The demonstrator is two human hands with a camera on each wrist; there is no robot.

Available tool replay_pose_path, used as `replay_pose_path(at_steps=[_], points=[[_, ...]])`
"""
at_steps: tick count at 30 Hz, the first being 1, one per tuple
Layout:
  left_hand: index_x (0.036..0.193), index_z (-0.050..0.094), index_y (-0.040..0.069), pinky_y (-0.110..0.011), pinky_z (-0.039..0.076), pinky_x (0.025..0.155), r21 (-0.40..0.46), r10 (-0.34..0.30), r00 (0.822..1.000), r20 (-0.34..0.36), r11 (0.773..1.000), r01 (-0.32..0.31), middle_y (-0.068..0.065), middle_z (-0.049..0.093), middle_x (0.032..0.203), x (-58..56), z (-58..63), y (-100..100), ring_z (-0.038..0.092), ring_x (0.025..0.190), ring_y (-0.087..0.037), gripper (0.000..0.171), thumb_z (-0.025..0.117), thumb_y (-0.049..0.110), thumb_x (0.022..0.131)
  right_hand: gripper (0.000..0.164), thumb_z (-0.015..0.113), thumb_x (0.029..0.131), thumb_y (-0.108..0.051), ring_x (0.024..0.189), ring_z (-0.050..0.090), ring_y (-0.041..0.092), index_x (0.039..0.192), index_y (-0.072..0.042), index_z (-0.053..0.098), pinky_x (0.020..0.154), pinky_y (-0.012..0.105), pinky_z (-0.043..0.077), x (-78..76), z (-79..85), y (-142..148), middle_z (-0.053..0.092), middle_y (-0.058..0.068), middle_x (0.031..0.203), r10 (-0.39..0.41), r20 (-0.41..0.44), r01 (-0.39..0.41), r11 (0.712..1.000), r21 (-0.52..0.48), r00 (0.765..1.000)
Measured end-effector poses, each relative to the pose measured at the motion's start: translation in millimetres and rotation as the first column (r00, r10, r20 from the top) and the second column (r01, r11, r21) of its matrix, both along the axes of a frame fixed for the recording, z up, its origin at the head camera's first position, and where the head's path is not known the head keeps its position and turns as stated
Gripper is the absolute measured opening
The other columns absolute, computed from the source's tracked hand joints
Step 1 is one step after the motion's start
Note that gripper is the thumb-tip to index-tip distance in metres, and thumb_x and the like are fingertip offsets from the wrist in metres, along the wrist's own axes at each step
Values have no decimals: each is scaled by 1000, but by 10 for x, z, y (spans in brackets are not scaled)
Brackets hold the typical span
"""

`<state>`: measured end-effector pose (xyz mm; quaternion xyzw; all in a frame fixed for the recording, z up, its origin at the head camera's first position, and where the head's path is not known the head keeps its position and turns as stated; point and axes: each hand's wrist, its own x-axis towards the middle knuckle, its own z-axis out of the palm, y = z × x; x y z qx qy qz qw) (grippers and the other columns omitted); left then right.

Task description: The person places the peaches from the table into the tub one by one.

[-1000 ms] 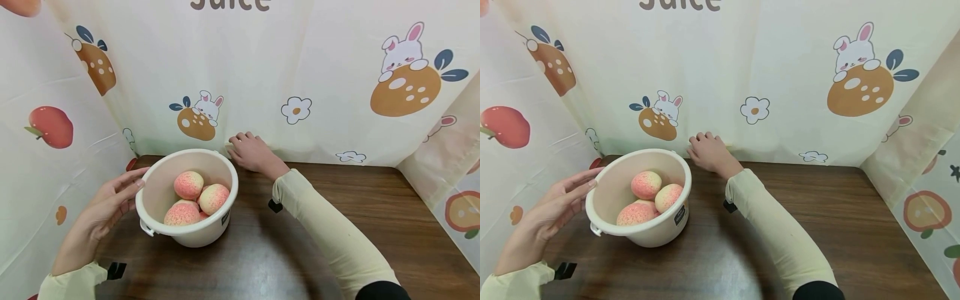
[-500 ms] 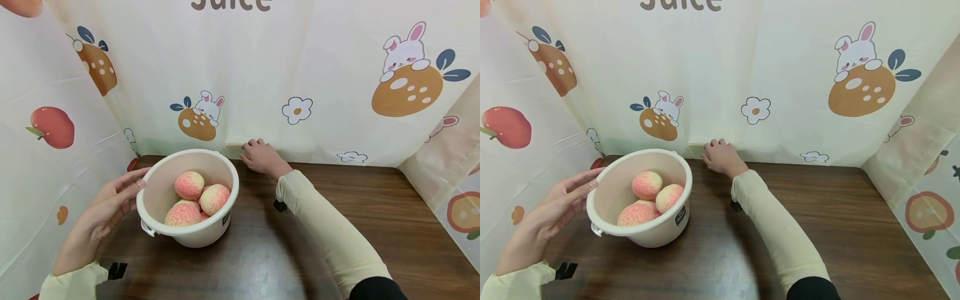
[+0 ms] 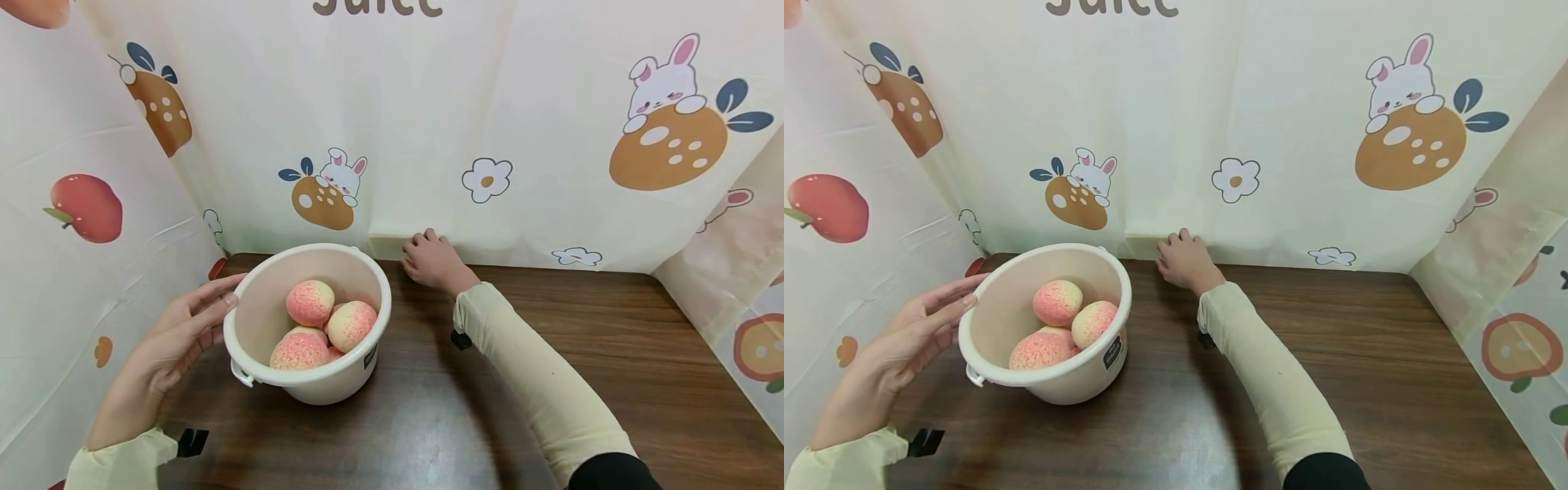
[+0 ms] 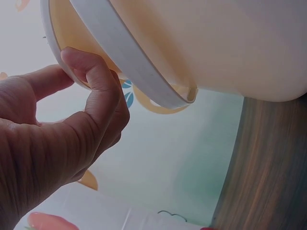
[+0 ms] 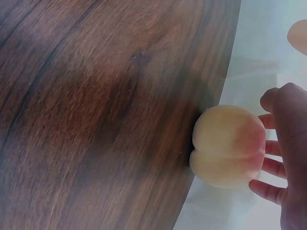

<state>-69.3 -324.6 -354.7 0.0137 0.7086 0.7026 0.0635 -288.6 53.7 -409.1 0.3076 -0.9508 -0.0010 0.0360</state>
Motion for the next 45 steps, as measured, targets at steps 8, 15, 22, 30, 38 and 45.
replay_pose_path(at_steps=[8, 15, 22, 30, 38, 45], points=[[145, 54, 20, -29, 65, 81, -21, 18, 1000, 21, 1000, -17, 10, 69, 127, 9, 13, 0, 75, 96, -11, 37, 55, 14, 109, 26, 53, 108, -33, 117, 52, 39, 119, -12, 64, 99, 54, 51, 13, -23, 49, 62, 16, 125, 34, -50, -33, 999, 19, 998], [146, 52, 20, -28, 65, 82, -34, 37, 998, 44, 999, -35, 12, 68, 127, 17, 29, 14, 75, 95, -11, 39, 56, 16, 108, 28, 53, 108, -34, 111, 54, 40, 122, -14, 66, 98, 55, 53, 7, -92, 141, 62, 13, 123, 61, -81, -60, 998, 15, 995], [146, 53, 20, -28, 65, 81, -22, 30, 999, 36, 999, -29, 11, 68, 127, 19, 25, 11, 75, 95, -11, 38, 56, 15, 108, 34, 51, 109, -39, 109, 58, 41, 132, -18, 63, 90, 55, 58, 9, -167, 180, 58, 10, 129, 60, -40, -62, 997, -41, 997], [145, 55, 19, -29, 65, 81, 7, 11, 1000, 12, 1000, -11, 8, 69, 127, 22, 29, 26, 75, 96, -11, 37, 55, 12, 108, 49, 51, 108, -45, 124, 53, 43, 148, -17, 55, 100, 58, 55, 8, -284, 200, 53, 10, 145, 37, 21, -36, 997, -73, 999], [145, 54, 21, -29, 65, 81, -2, 17, 999, 35, 1000, -17, 10, 69, 126, 12, 31, 21, 75, 95, -11, 37, 56, 15, 108, 46, 54, 107, -43, 124, 53, 41, 145, -16, 58, 98, 56, 56, 4, -348, 226, 55, 10, 142, 53, -4, -53, 989, -139, 999], [145, 54, 20, -29, 65, 81, -2, 20, 999, 30, 1000, -20, 10, 69, 127, 18, 32, 18, 76, 94, -12, 37, 56, 14, 108, 43, 54, 107, -41, 120, 53, 42, 143, -17, 60, 100, 55, 54, 35, -327, 201, 56, 9, 142, 58, 18, -53, 980, -189, 998]])
